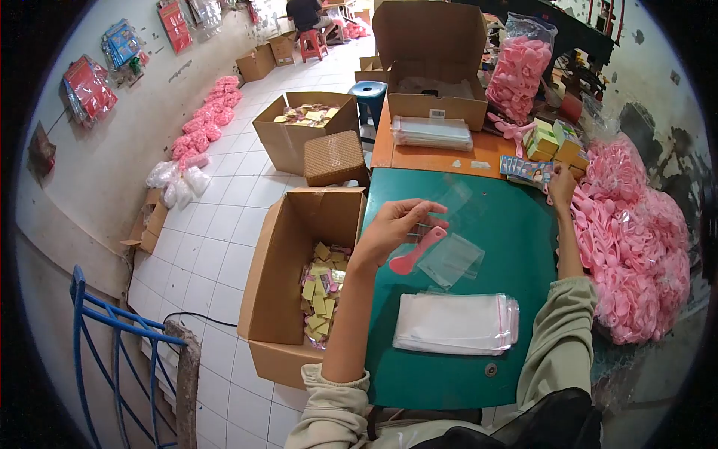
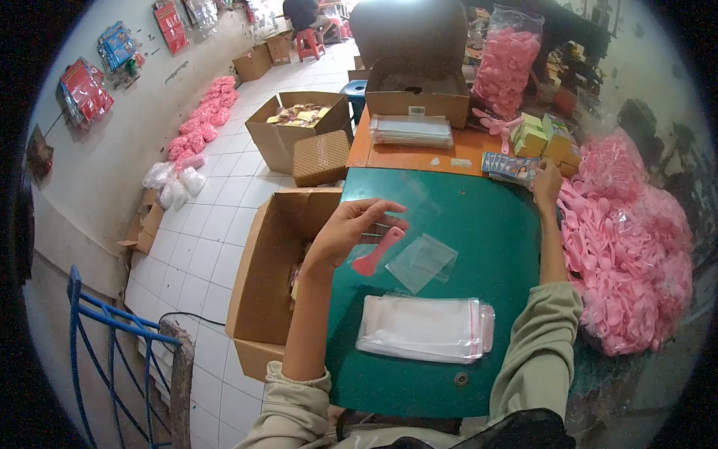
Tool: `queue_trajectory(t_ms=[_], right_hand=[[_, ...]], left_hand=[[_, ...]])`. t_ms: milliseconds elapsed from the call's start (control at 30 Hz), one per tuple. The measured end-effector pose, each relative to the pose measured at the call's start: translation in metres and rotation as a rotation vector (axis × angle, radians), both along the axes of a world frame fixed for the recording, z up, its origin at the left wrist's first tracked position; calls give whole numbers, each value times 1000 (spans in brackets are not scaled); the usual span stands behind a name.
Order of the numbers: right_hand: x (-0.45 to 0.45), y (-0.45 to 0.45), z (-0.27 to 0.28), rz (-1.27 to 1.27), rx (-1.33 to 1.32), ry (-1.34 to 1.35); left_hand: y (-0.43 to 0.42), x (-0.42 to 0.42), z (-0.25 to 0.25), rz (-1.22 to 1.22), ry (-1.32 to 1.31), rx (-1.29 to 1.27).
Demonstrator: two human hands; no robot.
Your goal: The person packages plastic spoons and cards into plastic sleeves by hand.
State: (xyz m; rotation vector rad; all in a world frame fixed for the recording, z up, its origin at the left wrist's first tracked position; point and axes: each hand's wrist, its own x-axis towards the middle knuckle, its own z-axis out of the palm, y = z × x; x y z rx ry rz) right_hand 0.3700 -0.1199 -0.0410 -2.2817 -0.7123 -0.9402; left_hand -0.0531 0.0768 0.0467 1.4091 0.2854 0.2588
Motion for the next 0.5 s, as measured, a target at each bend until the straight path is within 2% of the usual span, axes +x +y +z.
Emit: queue_trajectory(t_ms=[33,133,200,300,400,500], right_hand=[[-9,-3,8,90,40,50],[-102,4,70,560,339,576],[-174,5,108,837,382,729],[-230,2,131,945,219,727],[-258,-2,146,896,-12,650],[-263,-1,143,925,-55,586]], left_hand=[[-1,1,-2,-16,6,13],[-1,3,-4,-60,16,55],[-3,5,-5,-83,21,61],[-7,5,-4,-98,16,55],[-7,5,-2,-108,4,80],[-6,5,-3,-161,-3,104]])
